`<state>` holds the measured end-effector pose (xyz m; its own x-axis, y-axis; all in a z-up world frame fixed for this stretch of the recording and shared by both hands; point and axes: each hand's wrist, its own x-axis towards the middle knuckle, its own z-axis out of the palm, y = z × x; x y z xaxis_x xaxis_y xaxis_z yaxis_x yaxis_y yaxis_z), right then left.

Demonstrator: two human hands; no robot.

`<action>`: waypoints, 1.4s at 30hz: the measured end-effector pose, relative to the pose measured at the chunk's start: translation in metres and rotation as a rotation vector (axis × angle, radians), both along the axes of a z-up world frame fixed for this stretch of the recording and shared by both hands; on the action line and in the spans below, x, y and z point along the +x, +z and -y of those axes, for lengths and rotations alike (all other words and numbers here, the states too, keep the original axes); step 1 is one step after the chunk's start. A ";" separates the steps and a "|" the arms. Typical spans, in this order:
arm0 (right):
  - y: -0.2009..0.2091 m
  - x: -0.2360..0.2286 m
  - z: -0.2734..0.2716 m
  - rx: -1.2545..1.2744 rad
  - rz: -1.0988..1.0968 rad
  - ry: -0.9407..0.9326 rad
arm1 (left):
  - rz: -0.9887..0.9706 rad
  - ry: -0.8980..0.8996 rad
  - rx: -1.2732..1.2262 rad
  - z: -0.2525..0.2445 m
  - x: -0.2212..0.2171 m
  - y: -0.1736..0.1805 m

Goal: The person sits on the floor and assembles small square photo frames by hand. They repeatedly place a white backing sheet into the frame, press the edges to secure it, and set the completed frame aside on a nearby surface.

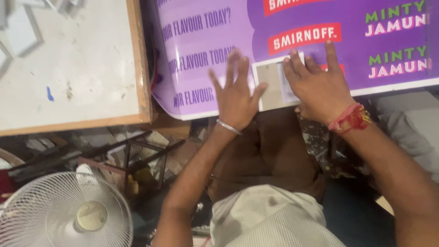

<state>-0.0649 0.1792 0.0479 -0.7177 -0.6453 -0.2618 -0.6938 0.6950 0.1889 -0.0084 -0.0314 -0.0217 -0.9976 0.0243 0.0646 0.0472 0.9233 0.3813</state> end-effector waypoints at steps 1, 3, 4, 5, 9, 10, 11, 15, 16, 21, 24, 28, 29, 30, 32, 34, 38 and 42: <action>0.000 -0.001 0.000 -0.018 -0.007 -0.010 | 0.011 0.028 -0.017 0.007 -0.001 0.001; -0.005 0.004 -0.004 -0.102 0.023 -0.014 | -0.084 0.040 0.106 0.010 0.018 0.004; -0.009 0.005 -0.005 -0.180 0.037 -0.039 | -0.137 0.030 0.167 0.008 0.027 0.009; -0.015 0.007 -0.007 -0.258 0.051 -0.064 | -0.195 0.098 0.314 -0.001 0.040 0.014; -0.040 0.028 -0.003 -0.579 -0.005 -0.184 | -0.310 0.153 0.583 -0.045 0.081 0.024; -0.046 0.037 0.001 -0.637 -0.028 -0.214 | -0.300 0.145 0.642 -0.053 0.086 0.021; -0.051 0.048 0.005 -0.695 -0.051 -0.245 | -0.289 0.137 0.701 -0.058 0.088 0.019; -0.054 0.100 0.020 -0.755 -0.032 -0.286 | -0.347 0.148 0.548 -0.042 0.047 0.007; -0.052 0.108 0.023 -0.767 -0.006 -0.295 | -0.330 0.119 0.510 -0.029 0.029 0.009; -0.053 0.096 0.004 -0.694 0.065 -0.221 | -0.181 -0.023 0.360 0.005 -0.025 0.016; -0.046 0.050 -0.006 -0.638 0.001 -0.087 | -0.110 -0.061 0.219 0.003 -0.038 0.014; -0.028 -0.015 0.015 -0.343 0.016 0.077 | -0.104 -0.169 -0.044 -0.012 -0.036 0.002; -0.024 -0.025 0.021 -0.250 0.037 0.121 | -0.111 -0.184 -0.138 -0.015 -0.032 -0.001; -0.022 -0.032 0.027 -0.229 0.091 0.143 | -0.140 -0.184 -0.109 -0.018 -0.027 -0.002; -0.018 -0.039 0.038 -0.184 0.194 0.185 | -0.202 -0.180 -0.054 -0.023 -0.013 0.000; -0.016 -0.035 0.038 -0.120 0.124 0.224 | -0.154 -0.071 -0.036 -0.032 0.000 0.006; -0.022 -0.021 0.020 -0.183 0.082 0.161 | -0.060 0.120 0.010 -0.041 0.008 0.012; -0.036 -0.017 0.009 -0.175 0.013 0.157 | -0.132 0.223 0.054 -0.037 0.016 0.011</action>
<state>-0.0816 0.1697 0.0114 -0.6022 -0.7851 -0.1450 -0.7976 0.5997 0.0654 0.0079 0.0056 -0.0104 -0.9609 -0.2020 0.1894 -0.1024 0.8947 0.4347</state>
